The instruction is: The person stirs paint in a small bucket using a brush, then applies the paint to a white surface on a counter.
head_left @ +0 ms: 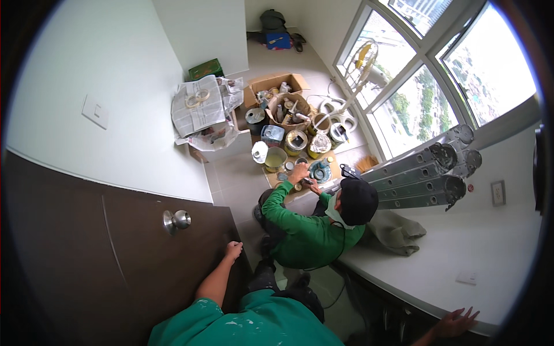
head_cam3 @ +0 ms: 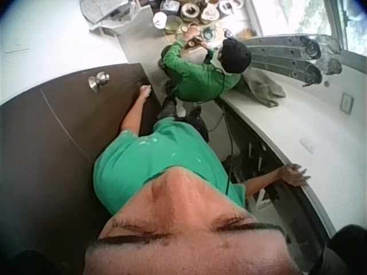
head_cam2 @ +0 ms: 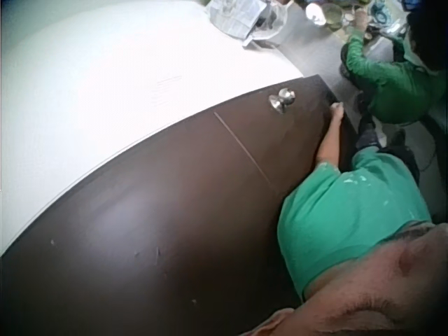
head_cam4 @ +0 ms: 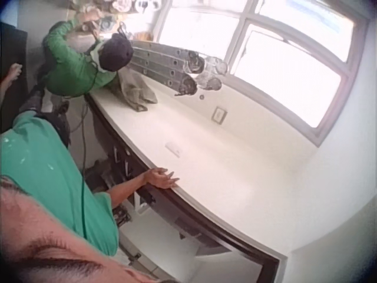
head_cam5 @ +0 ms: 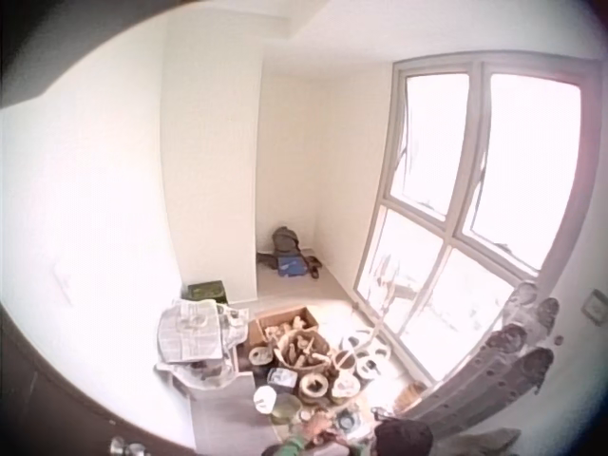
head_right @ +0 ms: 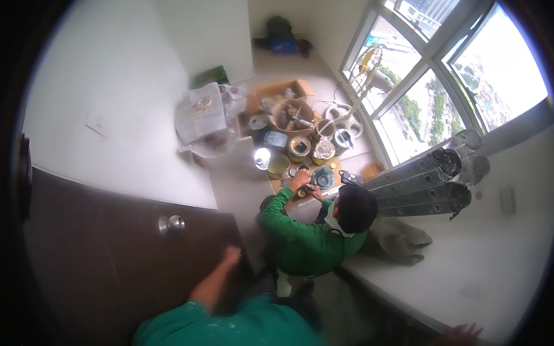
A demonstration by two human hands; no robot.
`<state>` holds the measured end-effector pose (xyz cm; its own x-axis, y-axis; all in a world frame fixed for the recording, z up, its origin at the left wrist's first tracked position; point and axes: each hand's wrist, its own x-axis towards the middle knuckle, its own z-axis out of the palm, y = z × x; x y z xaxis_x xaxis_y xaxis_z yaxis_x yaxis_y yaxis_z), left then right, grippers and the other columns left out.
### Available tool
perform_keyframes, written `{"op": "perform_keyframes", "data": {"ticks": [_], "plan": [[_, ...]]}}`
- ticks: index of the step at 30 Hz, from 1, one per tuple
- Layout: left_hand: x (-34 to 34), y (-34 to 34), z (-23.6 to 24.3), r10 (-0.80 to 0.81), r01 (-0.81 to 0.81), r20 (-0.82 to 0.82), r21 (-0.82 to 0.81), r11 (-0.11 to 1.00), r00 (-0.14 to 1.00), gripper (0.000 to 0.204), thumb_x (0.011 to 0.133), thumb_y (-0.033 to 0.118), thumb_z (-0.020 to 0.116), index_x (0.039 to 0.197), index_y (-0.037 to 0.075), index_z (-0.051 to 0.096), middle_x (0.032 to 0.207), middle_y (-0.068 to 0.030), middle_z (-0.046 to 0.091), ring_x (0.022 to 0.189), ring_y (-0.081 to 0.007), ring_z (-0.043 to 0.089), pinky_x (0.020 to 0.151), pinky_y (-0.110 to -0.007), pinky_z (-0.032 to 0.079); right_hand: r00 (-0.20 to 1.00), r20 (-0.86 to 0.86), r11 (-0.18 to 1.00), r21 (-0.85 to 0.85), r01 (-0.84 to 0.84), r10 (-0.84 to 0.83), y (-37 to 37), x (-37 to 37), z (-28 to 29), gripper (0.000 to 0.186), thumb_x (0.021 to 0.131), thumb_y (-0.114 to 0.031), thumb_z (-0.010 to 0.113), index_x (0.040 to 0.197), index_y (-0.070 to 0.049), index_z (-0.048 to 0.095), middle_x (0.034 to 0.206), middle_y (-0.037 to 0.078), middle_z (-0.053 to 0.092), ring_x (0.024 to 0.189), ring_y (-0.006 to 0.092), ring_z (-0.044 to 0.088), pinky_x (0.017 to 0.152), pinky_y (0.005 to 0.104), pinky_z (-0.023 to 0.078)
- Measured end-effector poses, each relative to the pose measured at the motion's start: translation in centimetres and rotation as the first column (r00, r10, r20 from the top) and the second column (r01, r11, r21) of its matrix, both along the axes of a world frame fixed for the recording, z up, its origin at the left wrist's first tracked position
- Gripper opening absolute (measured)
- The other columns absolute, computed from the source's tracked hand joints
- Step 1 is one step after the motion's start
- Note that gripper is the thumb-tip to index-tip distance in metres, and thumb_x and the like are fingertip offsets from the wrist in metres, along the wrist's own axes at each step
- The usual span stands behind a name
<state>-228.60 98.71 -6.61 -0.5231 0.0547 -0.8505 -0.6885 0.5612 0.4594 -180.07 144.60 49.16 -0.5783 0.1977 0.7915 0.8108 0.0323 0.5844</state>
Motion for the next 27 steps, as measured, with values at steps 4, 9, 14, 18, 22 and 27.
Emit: {"op": "perform_keyframes", "data": {"ticks": [4,9,14,18,22,27], "plan": [[0.2,-0.4,-0.4,0.001,-0.001,-0.042,-0.001,1.000,0.999,0.024,0.095,0.028,0.070,0.098,0.004,0.068,0.079,-0.0039,0.068,0.065,-0.0147,0.063,0.060,-0.032,0.051,0.999,0.036,0.998,0.060,-0.004,0.002,-0.9,-2.3,0.1,0.037,0.108,-0.037,0.049,0.124,-0.007,0.063,0.146,0.020,0.056,0.131,0.0409,0.057,0.118,0.0573,0.038],[0.5,-0.4,-1.4,-0.019,0.018,-0.018,-0.044,0.999,1.000,0.025,0.094,0.028,0.071,0.096,0.003,0.067,0.080,-0.0047,0.068,0.065,-0.0165,0.062,0.063,-0.034,0.052,0.999,0.052,0.995,0.098,-0.006,0.001,-1.1,-3.2,0.4,0.034,0.108,-0.034,0.048,0.118,-0.007,0.066,0.144,0.020,0.058,0.135,0.0434,0.053,0.117,0.0567,0.039],[0.4,-0.5,-1.8,-0.061,0.061,-0.016,-0.009,0.998,0.998,0.025,0.095,0.028,0.070,0.096,0.003,0.066,0.081,-0.0053,0.068,0.066,-0.0151,0.062,0.062,-0.033,0.051,0.999,0.045,0.997,0.070,-0.013,0.010,-1.1,-2.6,0.3,0.034,0.108,-0.034,0.049,0.120,-0.007,0.066,0.145,0.020,0.058,0.141,0.0442,0.047,0.116,0.0568,0.039],[0.1,-0.5,-1.3,-0.066,0.067,0.028,-0.053,0.996,0.997,0.025,0.096,0.028,0.069,0.097,0.003,0.066,0.081,-0.0052,0.068,0.066,-0.0145,0.061,0.060,-0.033,0.051,0.998,0.047,0.996,0.078,0.040,-0.044,-0.9,-2.5,0.1,0.035,0.108,-0.034,0.050,0.122,-0.006,0.066,0.144,0.020,0.058,0.140,0.0437,0.048,0.117,0.0564,0.039],[0.0,-0.3,-0.6,-0.046,0.045,-0.022,-0.027,0.999,0.999,0.026,0.097,0.028,0.069,0.098,0.003,0.066,0.081,-0.0051,0.068,0.066,-0.0142,0.061,0.059,-0.032,0.051,0.998,0.058,0.997,0.077,0.019,-0.023,-0.6,-2.4,0.1,0.036,0.107,-0.034,0.051,0.123,-0.005,0.065,0.145,0.020,0.057,0.141,0.0431,0.047,0.118,0.0555,0.038],[-0.1,-0.2,-0.4,-0.029,0.029,0.006,-0.048,0.998,1.000,0.025,0.097,0.028,0.069,0.099,0.003,0.066,0.080,-0.0045,0.067,0.064,-0.0135,0.061,0.057,-0.031,0.050,0.999,0.008,0.997,0.067,-0.044,0.044,0.1,-1.1,-0.1,0.033,0.106,-0.032,0.052,0.120,-0.008,0.068,0.145,0.018,0.059,0.140,0.0416,0.049,0.121,0.0580,0.031]]}}
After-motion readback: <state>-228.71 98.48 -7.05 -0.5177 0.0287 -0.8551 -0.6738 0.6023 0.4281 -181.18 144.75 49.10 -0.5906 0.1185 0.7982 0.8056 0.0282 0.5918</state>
